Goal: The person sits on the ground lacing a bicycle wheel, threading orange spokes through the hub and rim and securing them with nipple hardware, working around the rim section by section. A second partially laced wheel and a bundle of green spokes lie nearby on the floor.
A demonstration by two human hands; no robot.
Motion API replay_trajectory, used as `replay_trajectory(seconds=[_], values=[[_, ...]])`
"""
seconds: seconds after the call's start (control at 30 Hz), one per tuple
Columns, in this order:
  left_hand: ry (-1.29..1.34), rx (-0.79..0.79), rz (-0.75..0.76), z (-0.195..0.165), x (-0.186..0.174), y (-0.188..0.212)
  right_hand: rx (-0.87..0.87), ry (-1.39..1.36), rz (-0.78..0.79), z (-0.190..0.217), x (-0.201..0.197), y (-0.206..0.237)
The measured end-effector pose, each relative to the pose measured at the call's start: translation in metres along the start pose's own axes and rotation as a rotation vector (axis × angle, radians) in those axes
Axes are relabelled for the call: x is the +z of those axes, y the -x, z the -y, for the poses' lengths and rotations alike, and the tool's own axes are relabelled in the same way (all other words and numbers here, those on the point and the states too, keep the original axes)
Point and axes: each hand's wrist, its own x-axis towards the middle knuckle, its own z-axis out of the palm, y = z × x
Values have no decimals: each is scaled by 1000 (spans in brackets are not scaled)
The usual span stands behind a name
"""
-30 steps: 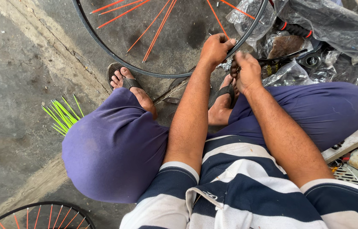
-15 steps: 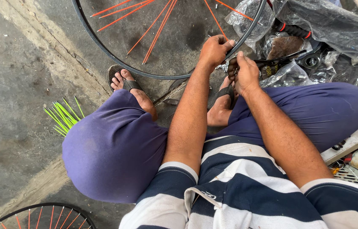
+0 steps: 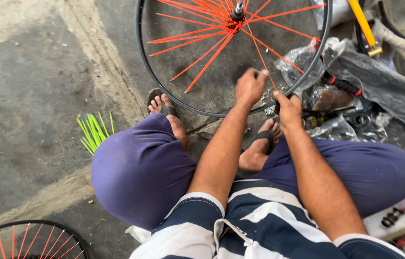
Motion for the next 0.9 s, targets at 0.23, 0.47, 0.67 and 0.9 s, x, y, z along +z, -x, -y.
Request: replay_trajectory(seconds=[0.23, 0.47, 0.67, 0.9], values=[[-835, 414, -572, 5, -45, -48, -49, 245, -207, -11, -8, -5], [-961, 504, -533, 5, -61, -80, 19, 232, -256, -15, -8, -15], [-1190, 629, -624, -13, -59, -100, 23, 230, -238, -18, -7, -18], [-1088, 612, -376, -14, -92, -131, 53, 147, -168, -23, -13, -20]])
